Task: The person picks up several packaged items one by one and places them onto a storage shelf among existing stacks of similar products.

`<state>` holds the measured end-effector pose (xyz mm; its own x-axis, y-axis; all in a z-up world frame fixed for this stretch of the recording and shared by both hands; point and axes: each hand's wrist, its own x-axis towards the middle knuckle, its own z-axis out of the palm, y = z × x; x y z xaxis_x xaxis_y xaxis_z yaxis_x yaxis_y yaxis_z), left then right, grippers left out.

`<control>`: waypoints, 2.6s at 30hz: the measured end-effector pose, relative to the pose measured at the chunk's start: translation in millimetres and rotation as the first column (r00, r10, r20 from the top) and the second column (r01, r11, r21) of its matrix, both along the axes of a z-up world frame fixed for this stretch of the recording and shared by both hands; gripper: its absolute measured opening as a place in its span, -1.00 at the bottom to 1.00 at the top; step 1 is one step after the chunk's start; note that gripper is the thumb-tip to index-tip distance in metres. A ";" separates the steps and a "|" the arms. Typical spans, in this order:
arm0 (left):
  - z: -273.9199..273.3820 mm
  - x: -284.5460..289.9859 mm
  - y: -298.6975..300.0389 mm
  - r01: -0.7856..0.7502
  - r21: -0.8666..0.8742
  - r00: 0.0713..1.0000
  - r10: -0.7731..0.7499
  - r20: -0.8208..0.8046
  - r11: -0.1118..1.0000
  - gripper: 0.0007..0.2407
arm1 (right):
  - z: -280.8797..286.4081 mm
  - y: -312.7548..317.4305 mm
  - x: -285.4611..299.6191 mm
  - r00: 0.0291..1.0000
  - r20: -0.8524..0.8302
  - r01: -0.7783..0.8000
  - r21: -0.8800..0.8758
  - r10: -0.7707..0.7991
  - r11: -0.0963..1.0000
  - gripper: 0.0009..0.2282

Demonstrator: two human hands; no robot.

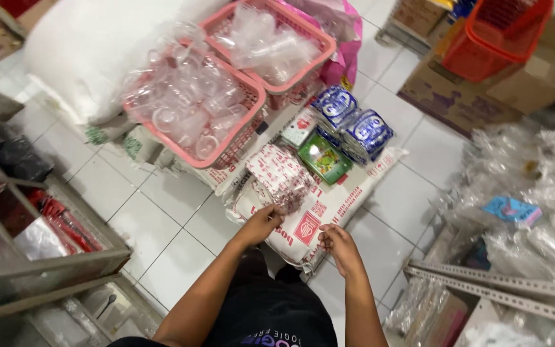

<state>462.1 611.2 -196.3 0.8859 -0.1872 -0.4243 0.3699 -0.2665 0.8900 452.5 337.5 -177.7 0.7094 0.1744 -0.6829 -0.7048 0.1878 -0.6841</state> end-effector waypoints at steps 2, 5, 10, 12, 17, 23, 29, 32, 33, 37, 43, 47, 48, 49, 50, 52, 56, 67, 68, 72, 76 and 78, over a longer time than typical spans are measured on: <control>-14.2 23.2 1.0 -0.025 -0.120 0.999 0.020 -0.043 0.992 -0.80 | -13.4 -5.6 0.5 0.999 -0.021 0.050 -0.006 -0.050 0.999 -0.81; -30.1 66.5 5.7 -0.128 -0.306 0.979 0.070 -0.194 0.943 -0.77 | -22.4 -4.2 5.9 0.994 -0.029 0.107 -0.033 -0.108 0.994 -0.79; -59.0 145.7 2.6 -0.284 -0.391 0.937 0.166 -0.308 0.876 -0.76 | -24.7 31.3 49.5 0.958 -0.096 0.269 -0.036 -0.271 0.963 -0.74; -84.1 180.5 2.7 -0.341 -0.372 0.906 0.197 -0.375 0.863 -0.74 | -34.5 49.2 75.5 0.958 -0.064 0.280 -0.017 -0.280 0.960 -0.75; -156.1 253.5 -3.7 -0.589 -0.506 0.771 0.251 -0.585 0.630 -0.89 | -117.1 99.6 174.7 0.936 0.057 0.350 -0.087 -0.346 0.933 -0.77; -209.3 304.9 -21.0 -0.738 -0.426 0.645 0.362 -0.673 0.524 -0.77 | -216.5 127.2 295.8 0.977 0.185 0.203 -0.648 -0.107 0.734 -0.73; -223.3 302.3 -25.7 -0.803 -0.294 0.557 0.477 -0.680 0.519 -0.87 | -258.4 142.9 323.1 0.991 0.132 0.118 -0.750 -0.027 0.650 -0.70; -218.6 294.8 -26.2 -0.856 -0.344 0.500 0.456 -0.736 0.385 -0.86 | -258.1 147.2 321.8 0.966 -0.025 0.212 -0.496 -0.259 0.842 -0.73; -216.8 298.5 -26.1 -0.859 -0.388 0.506 0.437 -0.744 0.334 -0.83 | -256.5 144.1 321.5 0.962 -0.068 0.208 -0.447 -0.265 0.870 -0.74; -197.4 279.6 -29.7 -0.904 -0.325 0.416 0.397 -0.819 0.277 -0.63 | -228.7 132.2 312.4 0.957 -0.162 0.195 -0.259 -0.242 0.946 -0.76; -131.8 229.4 -2.8 -0.835 -0.470 0.544 0.307 -0.781 0.286 -0.43 | -152.9 125.4 263.7 0.928 -0.271 0.213 -0.185 -0.258 0.960 -0.75; -60.0 186.9 21.6 -0.784 -0.527 0.577 0.073 -0.814 0.327 -0.42 | -96.6 111.9 186.0 0.946 -0.144 0.286 -0.038 -0.289 0.957 -0.72; -48.7 171.1 29.0 -0.685 -0.611 0.653 -0.037 -0.756 0.398 -0.41 | -82.9 106.1 150.8 0.960 -0.104 0.265 0.050 -0.259 0.963 -0.73; -42.3 160.8 30.0 -0.643 -0.634 0.662 -0.105 -0.742 0.430 -0.42 | -72.9 97.7 125.6 0.971 -0.059 0.236 0.134 -0.230 0.962 -0.73; -37.5 144.6 30.8 -0.601 -0.647 0.654 -0.178 -0.736 0.469 -0.43 | -62.9 88.8 95.5 0.980 -0.084 0.186 0.088 -0.178 0.979 -0.72; -34.3 127.1 25.5 -0.530 -0.673 0.649 -0.265 -0.713 0.515 -0.43 | -47.5 72.4 35.0 0.989 -0.093 0.123 0.085 -0.115 0.989 -0.69; -13.4 89.7 1.3 -0.527 -0.724 0.655 -0.331 -0.679 0.444 -0.39 | -21.1 17.0 -75.6 0.977 -0.073 0.208 0.079 -0.202 0.975 -0.66; 45.7 -38.7 -166.9 0.489 -0.795 0.189 -0.933 -0.305 0.359 -0.55 | -8.3 -53.1 -376.9 0.409 0.121 0.847 0.318 -0.904 0.426 -0.62; 49.7 -58.0 -179.1 0.524 -0.792 0.127 -0.948 -0.292 0.314 -0.55 | -8.9 -46.3 -402.0 0.262 0.086 0.913 0.300 -0.961 0.276 -0.60; 71.4 -137.8 -211.2 0.704 -0.709 -0.240 -0.953 -0.183 -0.042 -0.57 | 34.7 -13.9 -459.3 -0.198 0.026 0.888 0.429 -0.980 -0.168 -0.49; 102.6 -217.3 -236.3 0.746 -0.658 -0.247 -0.961 -0.128 -0.104 -0.57 | 110.3 8.1 -468.8 -0.471 0.047 0.797 0.451 -0.881 -0.402 -0.39; 118.5 -243.9 -246.9 0.746 -0.661 -0.199 -0.975 -0.101 -0.084 -0.58 | 132.6 10.2 -470.5 -0.514 0.112 0.785 0.461 -0.850 -0.414 -0.39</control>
